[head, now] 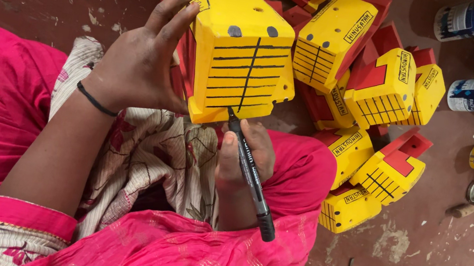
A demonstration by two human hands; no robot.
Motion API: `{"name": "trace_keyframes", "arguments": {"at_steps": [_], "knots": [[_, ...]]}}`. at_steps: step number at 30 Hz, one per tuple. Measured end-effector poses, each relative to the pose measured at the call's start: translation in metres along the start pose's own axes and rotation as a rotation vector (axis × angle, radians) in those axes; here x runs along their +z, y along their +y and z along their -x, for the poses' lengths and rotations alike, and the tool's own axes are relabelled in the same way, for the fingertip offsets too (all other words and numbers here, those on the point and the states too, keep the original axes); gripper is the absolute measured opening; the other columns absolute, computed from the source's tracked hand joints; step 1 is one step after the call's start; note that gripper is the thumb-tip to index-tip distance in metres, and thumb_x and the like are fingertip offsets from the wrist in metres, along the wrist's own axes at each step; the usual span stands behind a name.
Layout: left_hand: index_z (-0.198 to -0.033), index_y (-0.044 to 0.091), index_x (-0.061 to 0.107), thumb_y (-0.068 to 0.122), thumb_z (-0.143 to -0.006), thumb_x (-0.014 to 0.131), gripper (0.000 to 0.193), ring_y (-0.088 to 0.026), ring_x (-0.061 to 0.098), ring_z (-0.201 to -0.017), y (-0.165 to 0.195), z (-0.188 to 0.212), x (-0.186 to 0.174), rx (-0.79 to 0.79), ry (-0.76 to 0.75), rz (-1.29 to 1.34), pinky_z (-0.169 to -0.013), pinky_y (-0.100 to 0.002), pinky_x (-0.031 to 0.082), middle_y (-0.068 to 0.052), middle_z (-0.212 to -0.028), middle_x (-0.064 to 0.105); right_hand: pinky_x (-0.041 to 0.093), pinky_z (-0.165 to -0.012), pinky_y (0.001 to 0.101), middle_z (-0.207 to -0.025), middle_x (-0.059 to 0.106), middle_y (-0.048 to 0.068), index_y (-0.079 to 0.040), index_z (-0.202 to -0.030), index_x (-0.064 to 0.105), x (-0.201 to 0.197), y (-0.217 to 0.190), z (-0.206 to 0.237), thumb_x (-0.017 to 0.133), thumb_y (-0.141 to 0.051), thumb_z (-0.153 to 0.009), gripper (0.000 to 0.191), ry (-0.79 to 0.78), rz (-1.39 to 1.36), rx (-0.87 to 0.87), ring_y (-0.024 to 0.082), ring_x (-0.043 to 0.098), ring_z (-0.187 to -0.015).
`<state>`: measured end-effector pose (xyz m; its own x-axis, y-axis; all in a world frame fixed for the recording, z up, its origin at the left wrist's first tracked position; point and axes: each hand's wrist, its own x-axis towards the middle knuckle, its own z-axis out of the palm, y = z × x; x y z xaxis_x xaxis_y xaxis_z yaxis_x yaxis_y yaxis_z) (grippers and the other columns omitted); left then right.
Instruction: The person sits on the floor and uses a black marker to draw lines and circles on yellow and red painted wooden parts. They use a small wooden block as a straightedge to guide the lines and repeatedly pick up, rotate, and place down the parts while marking them.
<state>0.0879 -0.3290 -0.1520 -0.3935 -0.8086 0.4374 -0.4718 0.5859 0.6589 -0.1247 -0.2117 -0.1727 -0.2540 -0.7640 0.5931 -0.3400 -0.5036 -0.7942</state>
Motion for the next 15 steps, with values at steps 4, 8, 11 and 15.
{"name": "trace_keyframes", "arguments": {"at_steps": [4, 8, 11, 15], "knots": [[-0.157, 0.007, 0.027, 0.038, -0.041, 0.103, 0.142, -0.045, 0.065, -0.116, 0.000, -0.002, 0.002, 0.013, 0.011, 0.007, -0.087, -0.048, 0.059, -0.016, -0.164, 0.030, 0.054, -0.090, 0.0404, -0.098, 0.070, 0.018, 0.005, -0.118, 0.062, 0.000, 0.000, -0.001, 0.068, -0.005, -0.096, 0.025, -0.067, 0.117, -0.127, 0.025, 0.070, -0.086], [-0.158, 0.007, 0.026, 0.034, -0.046, 0.102, 0.138, -0.037, 0.070, -0.094, 0.000, -0.002, 0.002, -0.017, -0.006, 0.047, -0.080, -0.045, 0.060, -0.016, -0.166, 0.030, 0.058, -0.080, 0.0348, -0.100, 0.067, 0.019, 0.007, -0.118, 0.061, -0.002, 0.007, -0.004, 0.067, -0.004, -0.096, 0.025, -0.005, 0.005, -0.035, 0.023, 0.068, -0.085], [-0.158, 0.007, 0.025, 0.033, -0.049, 0.101, 0.136, -0.032, 0.071, -0.083, 0.001, -0.002, 0.002, -0.020, -0.007, 0.072, -0.076, -0.044, 0.061, -0.016, -0.166, 0.030, 0.060, -0.078, 0.0337, -0.103, 0.065, 0.020, 0.008, -0.117, 0.060, -0.003, 0.010, -0.003, 0.066, -0.003, -0.096, 0.025, 0.034, -0.034, 0.002, 0.023, 0.068, -0.085], [-0.157, 0.007, 0.026, 0.034, -0.049, 0.102, 0.135, -0.033, 0.071, -0.083, 0.002, -0.003, 0.002, -0.027, -0.012, 0.064, -0.076, -0.044, 0.060, -0.016, -0.166, 0.030, 0.060, -0.077, 0.0328, -0.102, 0.066, 0.019, 0.008, -0.118, 0.061, -0.003, 0.011, 0.000, 0.066, -0.002, -0.098, 0.023, -0.017, -0.056, -0.023, 0.024, 0.068, -0.087]]}}
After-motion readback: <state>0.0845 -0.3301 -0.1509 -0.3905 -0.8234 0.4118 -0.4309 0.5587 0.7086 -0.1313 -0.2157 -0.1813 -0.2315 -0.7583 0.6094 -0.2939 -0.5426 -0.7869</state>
